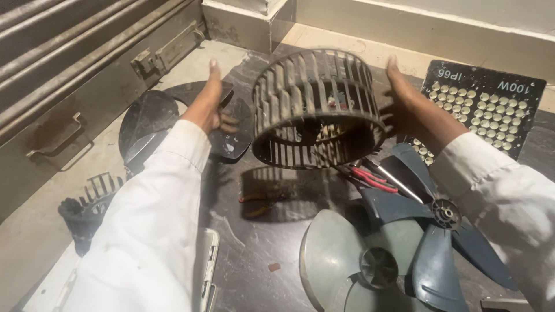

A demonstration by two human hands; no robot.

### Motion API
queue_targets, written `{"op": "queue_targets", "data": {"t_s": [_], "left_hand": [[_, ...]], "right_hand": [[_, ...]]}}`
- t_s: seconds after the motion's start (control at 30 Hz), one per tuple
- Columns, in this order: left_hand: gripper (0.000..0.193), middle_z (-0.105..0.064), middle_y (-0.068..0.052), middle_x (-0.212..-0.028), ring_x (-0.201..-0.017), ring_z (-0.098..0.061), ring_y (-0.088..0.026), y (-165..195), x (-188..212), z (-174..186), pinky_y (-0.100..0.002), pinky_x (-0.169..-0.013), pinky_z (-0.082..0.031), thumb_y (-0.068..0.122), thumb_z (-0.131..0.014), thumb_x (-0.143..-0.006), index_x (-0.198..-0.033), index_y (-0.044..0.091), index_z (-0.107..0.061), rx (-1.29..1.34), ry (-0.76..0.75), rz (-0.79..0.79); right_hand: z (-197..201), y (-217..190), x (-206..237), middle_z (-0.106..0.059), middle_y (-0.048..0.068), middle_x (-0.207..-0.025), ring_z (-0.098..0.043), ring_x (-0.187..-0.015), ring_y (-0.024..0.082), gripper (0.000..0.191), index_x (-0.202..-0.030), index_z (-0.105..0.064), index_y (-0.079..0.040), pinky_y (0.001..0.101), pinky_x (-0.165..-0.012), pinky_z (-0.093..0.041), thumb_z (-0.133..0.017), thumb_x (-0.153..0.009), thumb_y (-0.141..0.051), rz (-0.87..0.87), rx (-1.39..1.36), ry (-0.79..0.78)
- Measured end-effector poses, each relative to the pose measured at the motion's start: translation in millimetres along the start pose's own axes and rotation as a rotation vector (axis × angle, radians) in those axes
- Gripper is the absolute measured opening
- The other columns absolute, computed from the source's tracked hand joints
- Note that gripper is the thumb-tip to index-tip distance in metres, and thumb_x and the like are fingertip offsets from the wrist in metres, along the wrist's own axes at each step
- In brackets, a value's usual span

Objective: The person uses red-handled scissors to cut and remove a wire from a cylindrical fan component. They then inspect the component, move other fan parts aside, and open a portable LED light to illuminate the workspace.

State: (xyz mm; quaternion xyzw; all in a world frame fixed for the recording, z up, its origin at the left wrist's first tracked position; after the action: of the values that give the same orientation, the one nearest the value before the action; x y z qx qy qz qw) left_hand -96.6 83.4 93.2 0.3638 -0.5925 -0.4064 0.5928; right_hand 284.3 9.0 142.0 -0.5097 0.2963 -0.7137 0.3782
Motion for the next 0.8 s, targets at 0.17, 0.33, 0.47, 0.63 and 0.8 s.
{"op": "queue_targets", "data": {"t_s": [0.17, 0.33, 0.47, 0.63, 0.8], "left_hand": [[0.118, -0.014, -0.034, -0.166, -0.143, -0.042, -0.062, -102.2, 7.7, 23.5, -0.068, -0.116, -0.033, 0.093, -0.032, -0.076, -0.166, 0.023, 0.0, 0.227, 0.072, 0.263], [0.105, -0.025, -0.026, -0.164, -0.147, -0.035, -0.048, -178.7, -20.5, -57.2, -0.066, -0.116, -0.034, 0.084, -0.032, -0.087, -0.166, 0.018, -0.012, 0.111, -0.236, 0.302], [0.09, -0.016, -0.014, -0.168, -0.152, -0.025, -0.039, -177.2, -40.4, -129.7, -0.063, -0.119, -0.03, 0.073, -0.036, -0.094, -0.164, 0.02, -0.013, 0.19, -0.382, 0.175], [0.078, -0.049, -0.024, -0.16, -0.147, -0.048, -0.039, -142.3, -59.5, -161.3, -0.058, -0.12, -0.041, 0.054, -0.056, -0.104, -0.161, 0.006, -0.035, -0.056, -0.05, -0.43], [0.062, -0.05, -0.013, -0.15, -0.136, -0.05, -0.031, -146.6, -57.1, -116.5, -0.05, -0.103, -0.047, 0.046, -0.052, -0.098, -0.148, 0.009, -0.045, 0.277, -0.06, -0.104]], "right_hand": [[5.7, 92.1, -36.5, -0.015, 0.02, -0.167, -0.036, -0.147, 0.053, 0.11, -0.165, -0.002, -0.025, 0.0685, -0.117, -0.035, -0.012, -0.075, -0.086, -0.038, -0.019, 0.049], [-42.6, 157.9, -69.4, -0.037, 0.028, -0.159, -0.044, -0.143, 0.048, 0.096, -0.161, -0.021, -0.009, 0.0631, -0.11, -0.045, -0.016, -0.094, -0.079, -0.159, -0.186, -0.318], [-90.7, 155.5, -66.5, -0.036, 0.016, -0.159, -0.046, -0.142, 0.043, 0.088, -0.162, -0.012, -0.023, 0.0602, -0.11, -0.046, -0.033, -0.09, -0.069, -0.123, -0.072, -0.396], [-127.0, 138.4, -55.9, -0.048, 0.026, -0.153, -0.055, -0.136, 0.045, 0.088, -0.16, -0.019, -0.013, 0.0564, -0.108, -0.05, -0.043, -0.093, -0.064, -0.051, 0.171, -0.554], [-124.4, 135.3, -73.8, -0.048, 0.026, -0.153, -0.055, -0.135, 0.04, 0.085, -0.157, -0.033, -0.009, 0.0554, -0.108, -0.051, -0.045, -0.094, -0.065, 0.033, 0.258, -0.389]]}}
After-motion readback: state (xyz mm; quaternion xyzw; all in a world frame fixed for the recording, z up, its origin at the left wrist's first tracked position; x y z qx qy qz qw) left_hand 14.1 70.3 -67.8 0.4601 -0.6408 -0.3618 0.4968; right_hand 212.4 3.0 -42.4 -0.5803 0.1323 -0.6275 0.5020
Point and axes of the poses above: each hand's wrist, its own x-axis away from the middle knuckle, its own z-axis out of the back of the hand, y = z × x, the point moved 2 cm from there along -x, towards the middle knuckle
